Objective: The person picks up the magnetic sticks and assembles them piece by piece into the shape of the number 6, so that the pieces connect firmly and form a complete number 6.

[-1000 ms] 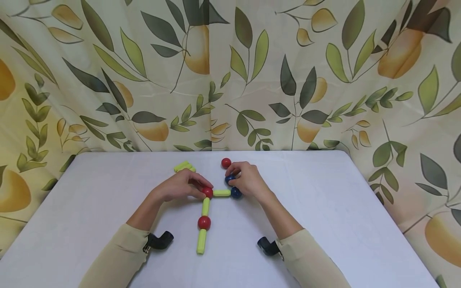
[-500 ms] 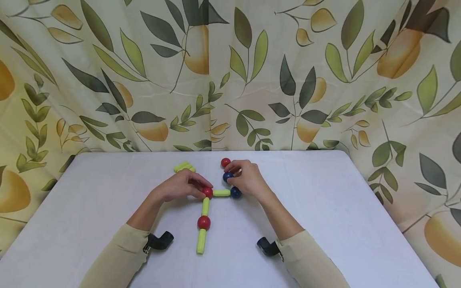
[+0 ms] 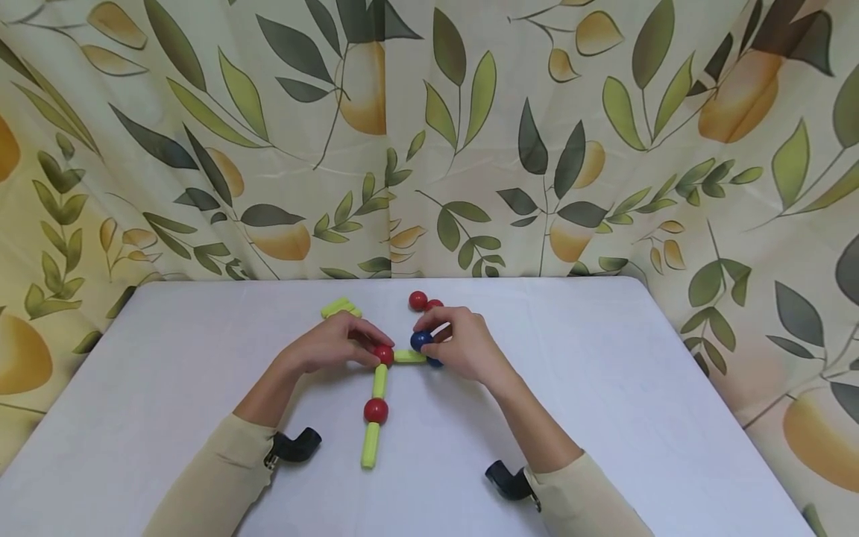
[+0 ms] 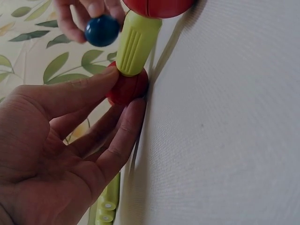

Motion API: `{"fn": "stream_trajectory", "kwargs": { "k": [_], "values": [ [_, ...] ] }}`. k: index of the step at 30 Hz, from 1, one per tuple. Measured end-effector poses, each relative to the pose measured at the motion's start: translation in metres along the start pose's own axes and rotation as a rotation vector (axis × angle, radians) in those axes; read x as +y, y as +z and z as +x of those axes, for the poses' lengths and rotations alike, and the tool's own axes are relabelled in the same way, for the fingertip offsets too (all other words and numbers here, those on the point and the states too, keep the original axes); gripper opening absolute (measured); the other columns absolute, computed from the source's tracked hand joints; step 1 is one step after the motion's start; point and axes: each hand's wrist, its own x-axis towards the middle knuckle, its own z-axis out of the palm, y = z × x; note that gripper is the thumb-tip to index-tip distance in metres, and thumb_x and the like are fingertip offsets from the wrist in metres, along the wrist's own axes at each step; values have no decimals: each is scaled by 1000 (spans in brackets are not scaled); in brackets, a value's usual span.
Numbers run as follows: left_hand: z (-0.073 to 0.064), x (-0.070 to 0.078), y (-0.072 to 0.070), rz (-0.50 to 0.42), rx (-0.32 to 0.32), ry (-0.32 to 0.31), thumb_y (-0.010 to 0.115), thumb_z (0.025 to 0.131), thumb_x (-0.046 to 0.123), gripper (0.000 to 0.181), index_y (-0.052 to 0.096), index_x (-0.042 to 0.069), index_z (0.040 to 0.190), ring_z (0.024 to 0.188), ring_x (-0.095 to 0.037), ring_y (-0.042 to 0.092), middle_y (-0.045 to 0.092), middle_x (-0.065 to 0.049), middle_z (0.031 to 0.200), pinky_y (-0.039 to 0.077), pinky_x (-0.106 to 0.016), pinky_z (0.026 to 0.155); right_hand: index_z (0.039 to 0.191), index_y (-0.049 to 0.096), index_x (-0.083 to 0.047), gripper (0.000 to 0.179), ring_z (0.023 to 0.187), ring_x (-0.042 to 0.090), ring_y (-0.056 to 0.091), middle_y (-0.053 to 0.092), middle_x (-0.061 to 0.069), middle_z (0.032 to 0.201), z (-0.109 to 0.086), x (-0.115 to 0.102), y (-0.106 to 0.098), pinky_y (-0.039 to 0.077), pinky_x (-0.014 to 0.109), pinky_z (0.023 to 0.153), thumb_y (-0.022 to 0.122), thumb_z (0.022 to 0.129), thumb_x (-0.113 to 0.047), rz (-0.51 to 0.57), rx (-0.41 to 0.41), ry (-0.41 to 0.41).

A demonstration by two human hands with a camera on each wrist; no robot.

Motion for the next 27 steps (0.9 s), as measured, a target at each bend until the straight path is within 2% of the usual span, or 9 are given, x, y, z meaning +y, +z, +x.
{"fn": "stream_trajectory", "kwargs": {
  "k": [6, 13, 18, 27],
  "values": [
    [0, 0, 0, -4, 2, 8, 81, 89, 9, 28, 81, 16, 116, 99, -18, 68, 78, 2, 107, 55, -33, 90, 109, 77, -16, 24, 98, 22, 74, 75, 4, 109, -16, -6, 4, 62, 36, 82, 80, 88, -4, 13, -1, -27],
    [0, 0, 0, -13, 11, 1, 81, 88, 9, 28, 81, 16, 115, 100, -19, 67, 78, 1, 106, 55, -33, 89, 108, 77, -18, 24, 93, 19, 71, 75, 0, 104, -31, -11, 11, 60, 34, 80, 81, 88, -5, -9, -49, -58],
    [0, -1, 0, -7, 17, 14, 82, 88, 10, 28, 81, 15, 115, 99, -19, 68, 78, 1, 106, 55, -33, 88, 107, 76, -17, 25, 95, 17, 70, 73, 1, 109, -40, -13, 18, 61, 31, 82, 81, 88, -4, -9, -115, -81],
    [1, -1, 0, -7, 16, 20, 83, 88, 10, 28, 81, 15, 116, 98, -19, 68, 78, 1, 106, 56, -32, 87, 104, 73, -17, 25, 93, 16, 70, 71, 0, 107, -55, -19, 26, 61, 25, 79, 82, 86, -1, -4, -254, -83]
  ]
}}
